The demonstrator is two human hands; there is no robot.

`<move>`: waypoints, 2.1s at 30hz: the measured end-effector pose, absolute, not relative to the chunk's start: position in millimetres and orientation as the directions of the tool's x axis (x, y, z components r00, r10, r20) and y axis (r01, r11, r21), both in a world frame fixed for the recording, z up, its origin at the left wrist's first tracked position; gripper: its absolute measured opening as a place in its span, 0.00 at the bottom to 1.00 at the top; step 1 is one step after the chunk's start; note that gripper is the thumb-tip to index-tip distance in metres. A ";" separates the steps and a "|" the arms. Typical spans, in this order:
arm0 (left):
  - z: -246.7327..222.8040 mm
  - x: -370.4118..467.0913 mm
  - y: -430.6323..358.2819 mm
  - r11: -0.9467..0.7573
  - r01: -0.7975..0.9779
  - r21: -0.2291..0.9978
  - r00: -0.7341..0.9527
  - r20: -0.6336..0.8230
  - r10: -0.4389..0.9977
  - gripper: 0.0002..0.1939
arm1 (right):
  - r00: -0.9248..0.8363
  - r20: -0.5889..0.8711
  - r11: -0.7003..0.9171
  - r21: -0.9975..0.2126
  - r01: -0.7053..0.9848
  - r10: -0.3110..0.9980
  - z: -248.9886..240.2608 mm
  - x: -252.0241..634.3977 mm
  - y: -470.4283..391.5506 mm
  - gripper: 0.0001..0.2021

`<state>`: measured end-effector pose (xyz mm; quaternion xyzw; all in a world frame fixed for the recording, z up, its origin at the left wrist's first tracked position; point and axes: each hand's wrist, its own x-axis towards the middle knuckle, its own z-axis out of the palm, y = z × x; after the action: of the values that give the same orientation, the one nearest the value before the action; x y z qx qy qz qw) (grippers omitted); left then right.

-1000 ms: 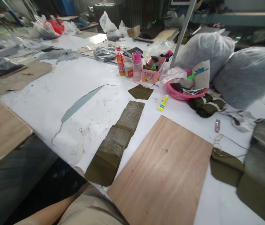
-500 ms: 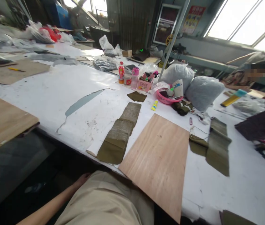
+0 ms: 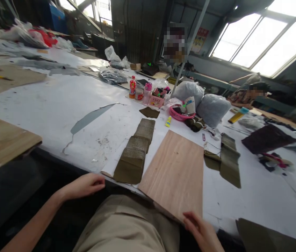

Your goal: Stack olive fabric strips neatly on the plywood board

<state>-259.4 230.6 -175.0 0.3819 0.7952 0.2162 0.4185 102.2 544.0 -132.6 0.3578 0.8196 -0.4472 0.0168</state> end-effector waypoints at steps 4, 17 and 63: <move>-156.2 -293.5 290.5 0.482 0.505 0.716 -0.577 -0.135 0.806 0.18 | -0.823 -0.228 0.382 -0.800 0.463 0.520 -126.1 14.2 572.2 0.17; -189.9 -373.8 418.7 0.592 0.489 0.640 -0.800 0.058 0.597 0.15 | -0.921 -0.042 0.752 -0.564 0.341 0.387 -159.7 -201.8 605.0 0.09; -184.2 -360.5 395.5 -0.169 -0.465 0.869 -0.742 -0.279 0.610 0.21 | -0.891 -0.351 -0.379 -0.896 0.231 0.288 -193.2 -191.8 543.4 0.23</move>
<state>-360.5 395.5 -184.2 0.0669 0.5397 0.7614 0.3528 -191.8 543.4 -193.2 0.2330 0.5569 -0.7970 -0.0181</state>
